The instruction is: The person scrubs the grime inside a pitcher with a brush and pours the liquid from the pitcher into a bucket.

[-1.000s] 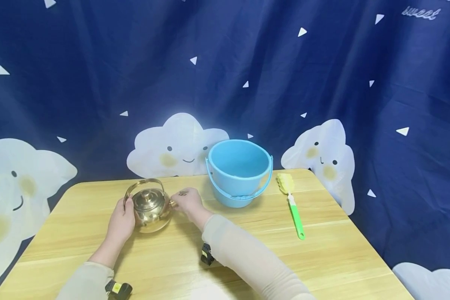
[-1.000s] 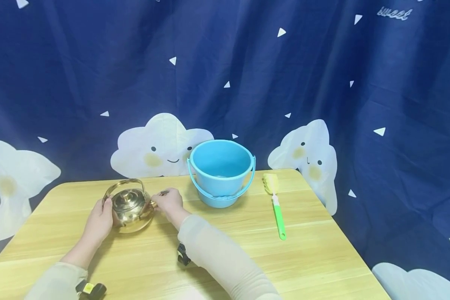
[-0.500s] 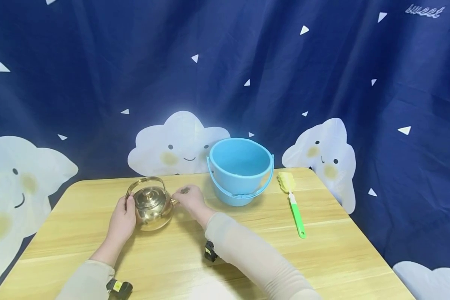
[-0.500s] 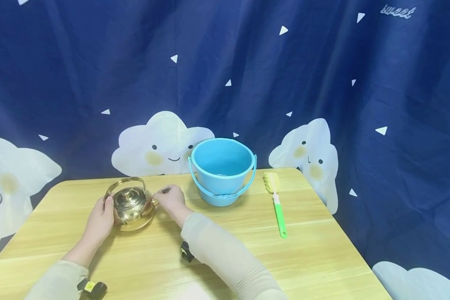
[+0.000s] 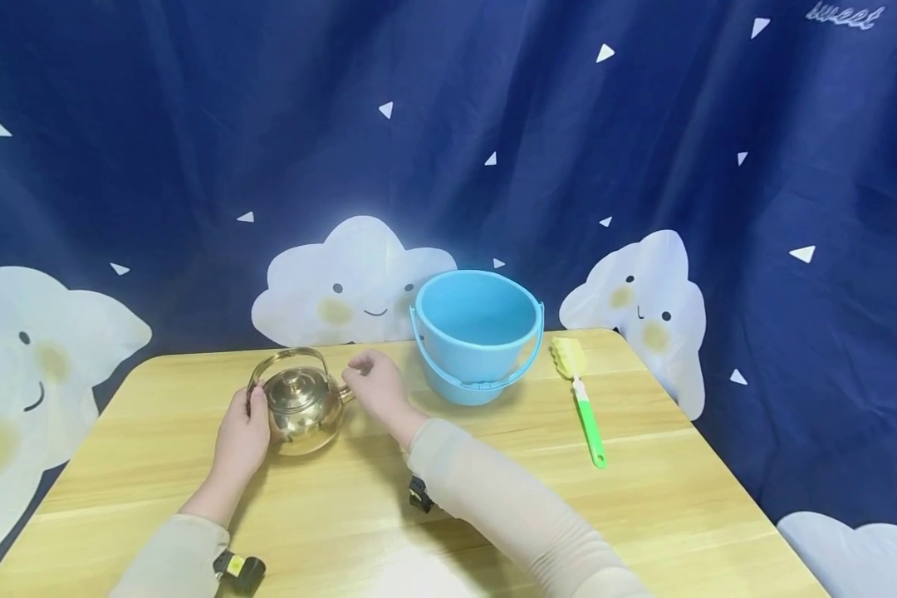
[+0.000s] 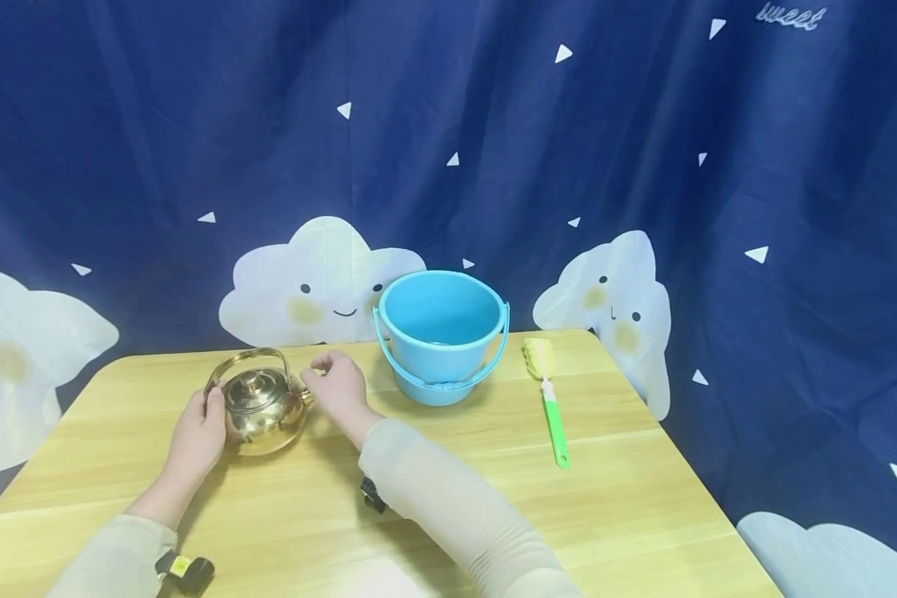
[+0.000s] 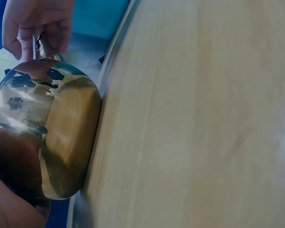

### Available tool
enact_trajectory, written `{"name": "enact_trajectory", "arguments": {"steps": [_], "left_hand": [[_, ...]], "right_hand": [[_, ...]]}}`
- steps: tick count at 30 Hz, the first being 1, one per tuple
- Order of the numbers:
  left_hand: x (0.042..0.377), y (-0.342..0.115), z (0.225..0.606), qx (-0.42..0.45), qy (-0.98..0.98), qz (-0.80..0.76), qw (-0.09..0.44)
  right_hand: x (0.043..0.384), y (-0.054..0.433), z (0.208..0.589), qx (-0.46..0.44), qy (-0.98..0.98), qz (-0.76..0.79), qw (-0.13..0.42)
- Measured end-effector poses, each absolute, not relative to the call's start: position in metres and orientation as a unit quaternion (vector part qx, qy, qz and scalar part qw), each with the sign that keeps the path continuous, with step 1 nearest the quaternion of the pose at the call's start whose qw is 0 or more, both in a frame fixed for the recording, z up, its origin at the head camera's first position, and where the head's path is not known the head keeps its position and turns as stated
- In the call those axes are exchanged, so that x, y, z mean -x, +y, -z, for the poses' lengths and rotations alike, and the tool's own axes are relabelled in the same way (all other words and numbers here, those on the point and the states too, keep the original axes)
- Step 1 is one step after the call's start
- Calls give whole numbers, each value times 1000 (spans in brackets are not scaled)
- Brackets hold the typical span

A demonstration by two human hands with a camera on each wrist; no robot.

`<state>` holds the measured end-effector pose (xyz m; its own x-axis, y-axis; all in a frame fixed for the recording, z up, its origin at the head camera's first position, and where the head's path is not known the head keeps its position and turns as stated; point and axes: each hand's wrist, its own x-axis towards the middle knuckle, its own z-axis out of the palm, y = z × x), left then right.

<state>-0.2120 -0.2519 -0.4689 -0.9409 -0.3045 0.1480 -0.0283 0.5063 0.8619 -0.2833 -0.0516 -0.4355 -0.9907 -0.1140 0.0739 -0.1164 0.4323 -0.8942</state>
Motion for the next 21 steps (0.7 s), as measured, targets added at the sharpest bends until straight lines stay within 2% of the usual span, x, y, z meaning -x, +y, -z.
{"name": "enact_trajectory", "arguments": {"steps": [11,21], "left_hand": [[212,-253,471,-95,-854,494,136],[211,-252,471,-99,-852,497,135]], "right_hand": [[273,-58,419,-169,-870,-457,75],[267,-69,408,-249,-878,-395,103]]}}
